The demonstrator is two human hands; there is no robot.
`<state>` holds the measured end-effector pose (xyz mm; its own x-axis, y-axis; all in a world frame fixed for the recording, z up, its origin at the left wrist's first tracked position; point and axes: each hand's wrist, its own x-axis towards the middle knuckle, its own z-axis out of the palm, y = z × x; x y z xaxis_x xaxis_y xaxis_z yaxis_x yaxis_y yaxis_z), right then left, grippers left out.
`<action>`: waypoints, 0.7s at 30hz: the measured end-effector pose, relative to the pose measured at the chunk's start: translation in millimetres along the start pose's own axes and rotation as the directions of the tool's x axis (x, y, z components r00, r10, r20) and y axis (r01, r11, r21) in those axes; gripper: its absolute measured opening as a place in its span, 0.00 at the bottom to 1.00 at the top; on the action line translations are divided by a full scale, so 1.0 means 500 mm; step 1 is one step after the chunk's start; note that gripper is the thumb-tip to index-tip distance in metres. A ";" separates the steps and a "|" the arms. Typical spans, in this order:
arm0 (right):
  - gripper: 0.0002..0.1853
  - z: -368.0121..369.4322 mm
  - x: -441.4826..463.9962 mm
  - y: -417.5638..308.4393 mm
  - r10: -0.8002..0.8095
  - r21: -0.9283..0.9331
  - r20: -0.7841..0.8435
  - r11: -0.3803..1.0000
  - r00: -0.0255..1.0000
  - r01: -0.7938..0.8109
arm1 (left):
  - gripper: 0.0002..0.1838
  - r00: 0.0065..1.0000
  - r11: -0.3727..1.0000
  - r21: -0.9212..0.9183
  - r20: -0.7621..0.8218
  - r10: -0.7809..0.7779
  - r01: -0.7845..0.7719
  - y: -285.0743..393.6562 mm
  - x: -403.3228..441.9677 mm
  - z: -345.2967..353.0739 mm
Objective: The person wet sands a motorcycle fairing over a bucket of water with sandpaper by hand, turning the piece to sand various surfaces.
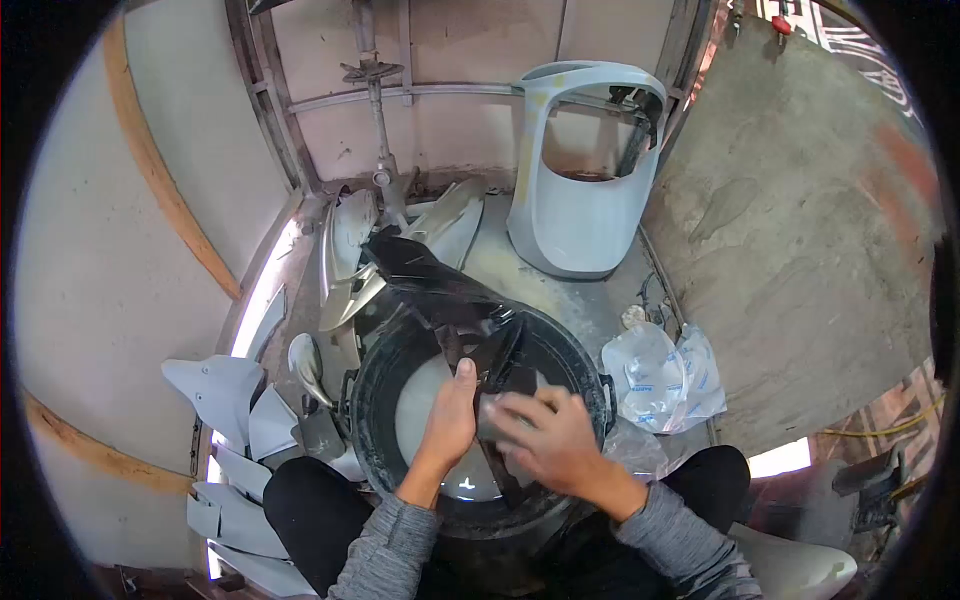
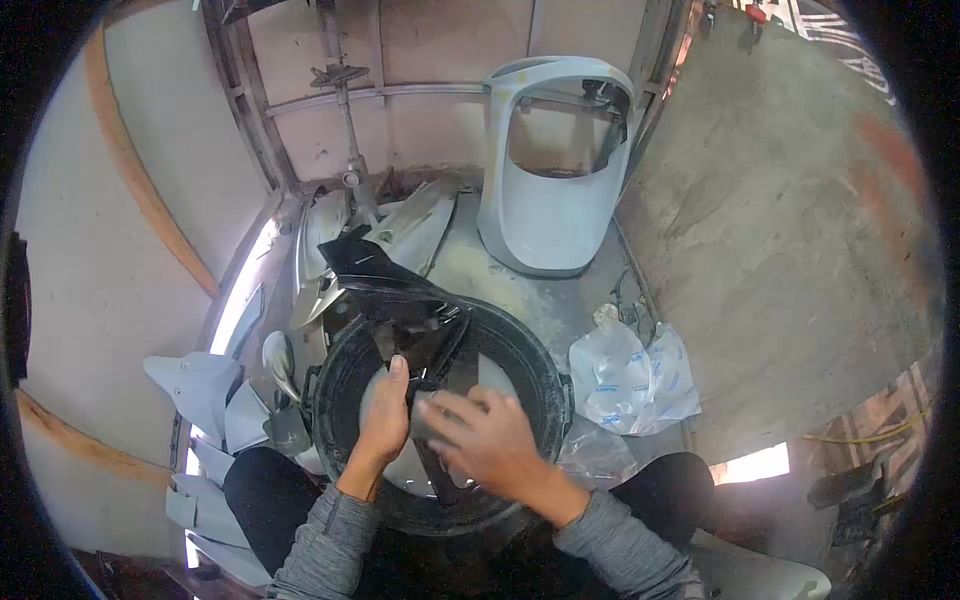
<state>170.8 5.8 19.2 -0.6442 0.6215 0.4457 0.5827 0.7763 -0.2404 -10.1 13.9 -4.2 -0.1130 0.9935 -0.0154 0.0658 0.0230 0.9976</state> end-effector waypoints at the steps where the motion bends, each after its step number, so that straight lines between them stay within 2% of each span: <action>1: 0.27 0.006 0.001 0.023 0.027 -0.009 -0.012 1.000 1.000 -0.028 | 0.37 1.000 1.000 0.003 -0.002 -0.004 0.004 0.000 -0.001 -0.001; 4: 0.25 -0.011 0.006 0.027 0.069 0.034 -0.063 0.997 0.996 -0.067 | 0.36 0.999 0.998 -0.057 0.000 -0.039 0.039 0.013 -0.002 0.005; 7: 0.22 -0.017 0.005 -0.010 -0.006 0.108 -0.019 0.994 1.000 0.008 | 0.35 0.999 0.996 -0.090 -0.045 0.012 -0.016 0.013 0.000 0.003; 9: 0.22 -0.021 0.010 0.034 0.086 -0.015 -0.048 0.996 0.995 -0.087 | 0.36 0.997 1.000 -0.019 -0.081 -0.006 0.005 0.010 0.000 0.002; 11: 0.20 -0.014 0.009 0.035 0.148 -0.036 -0.073 0.988 0.986 -0.151 | 0.36 0.999 0.993 -0.109 -0.023 0.040 -0.042 -0.011 0.011 0.001; 13: 0.17 0.000 0.002 -0.017 -0.001 0.044 0.003 0.999 1.000 0.001 | 0.35 0.999 0.994 -0.110 -0.045 0.010 -0.015 -0.024 0.016 0.004; 15: 0.17 0.000 0.002 -0.031 0.037 0.099 0.019 0.994 0.999 -0.039 | 0.34 0.995 0.943 -0.319 0.005 -0.101 0.097 -0.019 0.015 0.002; 16: 0.18 -0.002 0.006 0.005 0.075 0.043 0.007 0.996 0.997 -0.075 | 0.33 0.998 0.990 -0.131 -0.023 -0.056 0.052 -0.030 0.014 0.001; 17: 0.19 -0.006 0.010 0.038 0.110 -0.015 -0.005 0.994 0.994 -0.110 | 0.33 0.998 0.990 -0.128 -0.026 -0.059 0.055 -0.032 0.011 0.001; 18: 0.19 -0.009 0.013 0.057 0.132 -0.051 -0.081 0.989 0.988 -0.136 | 0.33 0.999 0.994 -0.102 -0.015 0.034 -0.035 -0.020 0.007 0.005; 19: 0.19 -0.007 0.005 0.040 0.132 -0.054 -0.078 0.989 0.988 -0.137 | 0.33 1.000 0.990 -0.138 0.025 0.002 0.001 -0.018 0.010 0.005; 21: 0.16 0.000 -0.004 -0.011 0.022 0.052 0.012 0.998 1.000 -0.023 | 0.33 0.998 0.984 -0.175 0.063 -0.024 0.035 -0.014 0.015 0.006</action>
<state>169.1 -0.1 19.7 -0.6373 0.6396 0.4298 0.5705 0.7665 -0.2949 -8.3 21.5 -11.5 -0.0521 0.9977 -0.0438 -0.1125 0.0377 0.9929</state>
